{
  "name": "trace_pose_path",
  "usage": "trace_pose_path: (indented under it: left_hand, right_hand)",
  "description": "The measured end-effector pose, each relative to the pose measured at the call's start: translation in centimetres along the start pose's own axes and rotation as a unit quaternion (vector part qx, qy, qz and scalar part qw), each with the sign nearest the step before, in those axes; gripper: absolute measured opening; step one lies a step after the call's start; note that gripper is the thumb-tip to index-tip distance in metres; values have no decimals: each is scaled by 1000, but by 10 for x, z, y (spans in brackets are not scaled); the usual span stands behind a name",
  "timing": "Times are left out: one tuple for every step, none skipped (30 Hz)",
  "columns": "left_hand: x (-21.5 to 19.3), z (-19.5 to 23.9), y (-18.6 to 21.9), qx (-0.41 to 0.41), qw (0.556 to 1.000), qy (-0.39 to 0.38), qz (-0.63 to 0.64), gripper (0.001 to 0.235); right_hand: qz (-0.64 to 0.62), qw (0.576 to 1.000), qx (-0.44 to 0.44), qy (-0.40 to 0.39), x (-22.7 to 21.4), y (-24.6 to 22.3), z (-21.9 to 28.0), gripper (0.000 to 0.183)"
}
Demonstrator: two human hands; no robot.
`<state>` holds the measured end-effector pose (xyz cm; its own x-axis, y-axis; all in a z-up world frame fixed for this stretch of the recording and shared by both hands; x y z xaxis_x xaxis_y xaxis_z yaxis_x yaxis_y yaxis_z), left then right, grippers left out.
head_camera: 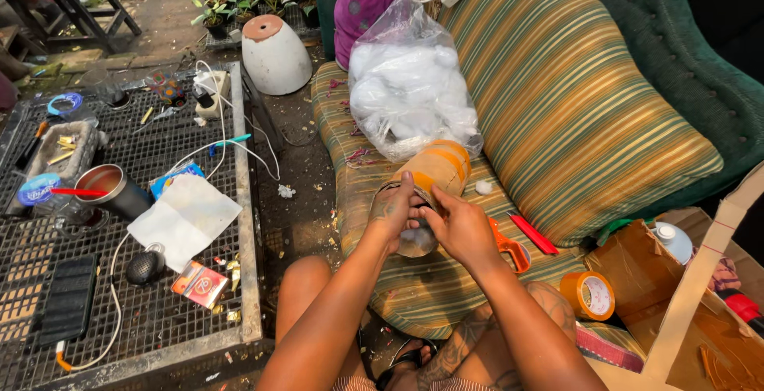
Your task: The person secures a cardboard cylinder with orange tape using a handheld dispenser, then fills the cylinder with white cotton-like material. The cylinder is held on the lap and manipulated by hand throughout.
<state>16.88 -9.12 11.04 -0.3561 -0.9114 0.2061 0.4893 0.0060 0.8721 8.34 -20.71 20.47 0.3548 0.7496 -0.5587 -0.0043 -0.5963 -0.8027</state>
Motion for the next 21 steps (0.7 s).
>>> trace_pose_path:
  left_hand:
    - [4, 3, 6, -5, 1000, -11, -11, 58]
    - [5, 6, 12, -4, 999, -10, -34, 59]
    - [4, 8, 17, -3, 998, -9, -56, 60]
    - [2, 8, 19, -2, 997, -7, -79, 61]
    - [-6, 8, 30, 62, 992, 24, -108, 56]
    - [-15, 10, 37, 126, 981, 57, -137, 53]
    - [-25, 12, 42, 189, 964, 90, -164, 49]
    - [-42, 13, 40, 221, 949, 152, -165, 47]
    - [-59, 15, 37, 251, 930, 212, -165, 44]
    - [-73, 17, 31, 280, 906, 271, -164, 41]
    - [-69, 9, 21, 287, 909, 238, -184, 43]
    - [-65, 1, 12, 293, 911, 206, -204, 46]
    - [-59, -5, 3, 299, 912, 173, -223, 52]
    - [-56, -11, -9, 281, 931, 143, -182, 48]
    - [-48, -17, -16, 265, 948, 110, -140, 45]
    - [-40, -20, -18, 248, 961, 76, -98, 43]
    - [-36, -17, -13, 269, 956, 76, -89, 43]
    - [-33, -12, -5, 289, 951, 75, -80, 44]
    - [-31, -4, 6, 308, 946, 75, -72, 44]
    - [-29, 5, 17, 315, 943, 76, -73, 45]
    - [-28, 19, 27, 321, 941, 79, -74, 46]
  right_hand:
    - [21, 999, -28, 12, -4, -9, -4, 50]
    - [42, 997, -56, 25, -7, -16, -7, 48]
    - [47, 997, -57, 26, -9, -17, -10, 44]
    - [53, 997, -57, 27, -12, -16, -13, 40]
    - [59, 996, -58, 28, -14, -14, -16, 37]
    - [76, 994, -71, 32, -18, -15, -19, 38]
    - [93, 991, -84, 36, -22, -15, -22, 39]
    - [110, 988, -98, 39, -27, -16, -26, 40]
    - [128, 988, -82, 29, -30, -11, -31, 40]
    - [147, 987, -65, 18, -33, -6, -37, 39]
    - [166, 985, -50, 5, -34, -2, -42, 39]
    - [146, 987, -70, 15, -38, -6, -45, 38]
    - [127, 987, -91, 24, -40, -11, -48, 36]
    - [108, 987, -111, 33, -42, -16, -48, 35]
    - [117, 987, -103, 36, -44, -17, -51, 34]
    - [125, 987, -94, 39, -46, -19, -52, 33]
    - [133, 986, -85, 43, -48, -22, -52, 32]
    - [120, 990, -60, 50, -54, -22, -51, 34]
    - [104, 992, -34, 57, -61, -22, -49, 36]
    - [89, 994, -8, 64, -69, -23, -47, 38]
    - [81, 995, -6, 59, -75, -29, -43, 39]
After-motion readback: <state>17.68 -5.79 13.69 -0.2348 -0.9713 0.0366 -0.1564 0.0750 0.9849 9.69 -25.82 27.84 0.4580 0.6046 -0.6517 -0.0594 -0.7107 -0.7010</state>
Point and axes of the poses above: each hand's wrist, its own z-axis away from the middle knuckle, its own x-axis out of the palm, y = z × x, the point moved 9 cm from there along -z, towards the middle knuckle, and after that the axes turned 8 degrees about -z, right-handed, at the moved point
